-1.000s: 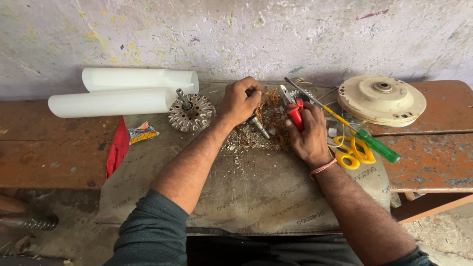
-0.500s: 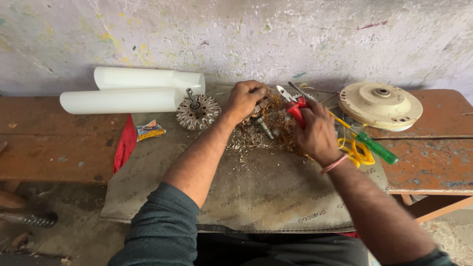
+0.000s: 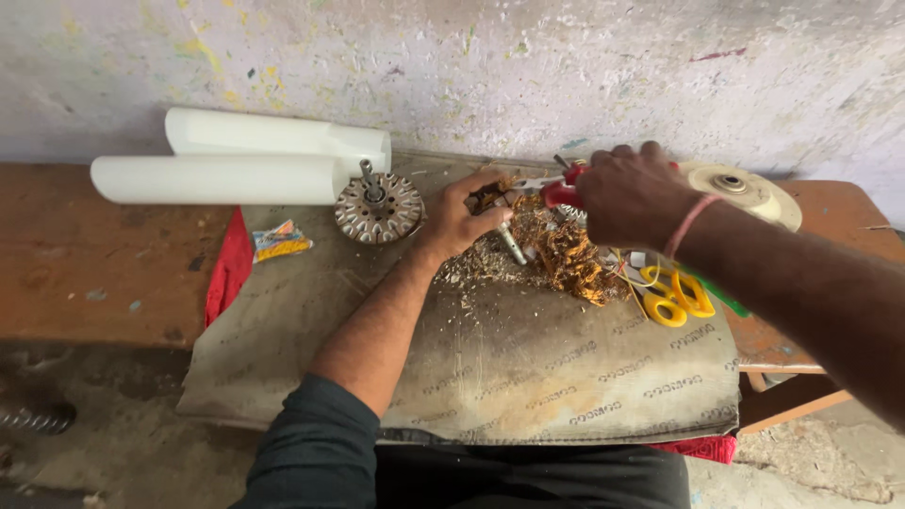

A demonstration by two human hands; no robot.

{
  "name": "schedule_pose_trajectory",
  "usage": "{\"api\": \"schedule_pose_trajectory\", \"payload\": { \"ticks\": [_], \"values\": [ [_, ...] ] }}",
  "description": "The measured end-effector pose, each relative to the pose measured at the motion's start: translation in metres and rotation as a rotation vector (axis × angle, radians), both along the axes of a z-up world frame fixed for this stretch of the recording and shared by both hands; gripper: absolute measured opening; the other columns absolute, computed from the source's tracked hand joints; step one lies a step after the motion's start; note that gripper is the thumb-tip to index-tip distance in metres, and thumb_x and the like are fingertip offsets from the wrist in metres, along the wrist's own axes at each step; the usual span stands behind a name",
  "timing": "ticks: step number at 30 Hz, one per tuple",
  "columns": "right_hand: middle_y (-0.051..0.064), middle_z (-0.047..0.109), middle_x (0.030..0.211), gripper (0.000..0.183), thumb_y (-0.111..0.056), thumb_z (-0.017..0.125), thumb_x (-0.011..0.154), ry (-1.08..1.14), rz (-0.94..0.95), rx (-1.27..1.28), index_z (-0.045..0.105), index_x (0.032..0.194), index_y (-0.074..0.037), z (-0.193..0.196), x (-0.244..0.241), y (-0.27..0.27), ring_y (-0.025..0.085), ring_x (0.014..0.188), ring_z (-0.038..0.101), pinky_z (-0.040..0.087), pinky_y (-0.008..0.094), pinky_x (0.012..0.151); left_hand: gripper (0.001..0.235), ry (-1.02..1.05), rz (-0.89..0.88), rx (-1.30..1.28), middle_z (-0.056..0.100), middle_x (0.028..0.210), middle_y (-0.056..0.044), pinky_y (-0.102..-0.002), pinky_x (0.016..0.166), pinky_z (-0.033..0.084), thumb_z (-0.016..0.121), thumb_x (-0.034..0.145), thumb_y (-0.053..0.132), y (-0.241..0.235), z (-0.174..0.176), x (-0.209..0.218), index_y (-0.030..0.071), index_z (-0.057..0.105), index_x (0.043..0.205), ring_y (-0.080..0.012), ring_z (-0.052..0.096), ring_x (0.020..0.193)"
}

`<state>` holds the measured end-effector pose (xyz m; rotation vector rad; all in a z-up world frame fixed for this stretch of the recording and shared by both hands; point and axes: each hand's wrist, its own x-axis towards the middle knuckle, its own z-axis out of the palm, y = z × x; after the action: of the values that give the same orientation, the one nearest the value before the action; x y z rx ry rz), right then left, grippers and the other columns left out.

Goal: The person strips old copper windings from a ceiling fan stator core using a pair of wire cutting pliers, pulling away individual sections of copper wire over a workbench.

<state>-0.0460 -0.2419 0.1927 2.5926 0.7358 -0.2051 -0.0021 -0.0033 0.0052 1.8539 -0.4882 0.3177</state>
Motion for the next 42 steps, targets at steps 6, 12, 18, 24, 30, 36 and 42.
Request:
{"api": "schedule_pose_trajectory", "payload": {
  "ticks": [6,12,18,24,30,36,42],
  "values": [
    [0.011,0.071,0.101,0.043,-0.023,0.066,0.088,0.016,-0.013,-0.135,0.063,0.130,-0.014,0.026,0.003,0.033,0.027,0.098,0.067,0.044,0.059,0.101,0.071,0.032,-0.116,-0.112,0.075,0.109,-0.006,-0.032,0.085,0.058,0.081,0.079,0.044,0.002,-0.003,0.003,0.013,0.063,0.139,-0.0150,0.070,0.094],
    [0.006,0.075,0.095,0.037,-0.021,0.065,0.091,0.102,-0.076,-0.230,0.068,0.128,-0.019,0.046,-0.006,0.060,0.023,0.089,0.072,0.046,0.055,0.105,0.071,-0.050,-0.107,-0.088,0.074,0.104,-0.005,-0.031,0.080,0.059,0.079,0.080,0.049,0.000,-0.008,0.007,0.011,0.064,0.138,-0.0140,0.069,0.090],
    [0.005,0.073,0.099,0.035,-0.021,0.064,0.096,0.141,-0.068,-0.392,0.069,0.131,-0.021,0.056,-0.004,0.090,0.023,0.091,0.069,0.049,0.053,0.100,0.071,-0.074,-0.106,-0.077,0.071,0.100,-0.005,-0.031,0.069,0.057,0.075,0.081,0.055,0.001,-0.010,0.008,0.012,0.066,0.137,-0.0130,0.065,0.080],
    [0.009,0.074,0.091,0.028,-0.023,0.065,0.097,0.267,-0.026,-0.186,0.068,0.123,-0.016,0.029,0.017,0.054,0.021,0.079,0.069,0.059,0.041,0.077,0.070,-0.133,-0.102,-0.091,0.071,0.110,-0.007,-0.031,0.079,0.059,0.078,0.084,0.051,0.002,-0.011,0.006,0.011,0.064,0.139,-0.0128,0.067,0.092],
    [0.014,0.068,0.081,0.040,-0.041,0.061,0.096,0.605,-0.443,0.583,0.069,0.110,-0.005,-0.036,0.021,-0.009,0.025,0.064,0.062,0.057,0.044,0.064,0.074,-0.017,-0.098,-0.116,0.069,0.113,-0.010,-0.033,0.080,0.060,0.079,0.077,0.050,0.001,-0.009,0.002,0.015,0.063,0.140,-0.0159,0.066,0.092],
    [0.010,0.071,0.086,0.038,-0.041,0.063,0.090,0.991,-0.561,1.436,0.065,0.106,-0.006,-0.120,0.014,-0.028,0.022,0.073,0.069,0.058,0.040,0.063,0.069,-0.157,-0.120,-0.103,0.069,0.131,-0.011,-0.038,0.110,0.052,0.080,0.085,0.045,0.003,-0.006,0.000,0.014,0.063,0.143,-0.0219,0.066,0.122],
    [0.015,0.071,0.090,0.035,-0.034,0.063,0.095,0.687,-0.438,1.164,0.065,0.111,-0.004,-0.099,0.000,-0.021,0.026,0.078,0.070,0.057,0.043,0.073,0.068,-0.031,-0.132,-0.150,0.068,0.125,-0.011,-0.037,0.100,0.058,0.079,0.081,0.044,0.004,-0.001,-0.005,0.014,0.064,0.140,-0.0208,0.068,0.113]
  ]
}}
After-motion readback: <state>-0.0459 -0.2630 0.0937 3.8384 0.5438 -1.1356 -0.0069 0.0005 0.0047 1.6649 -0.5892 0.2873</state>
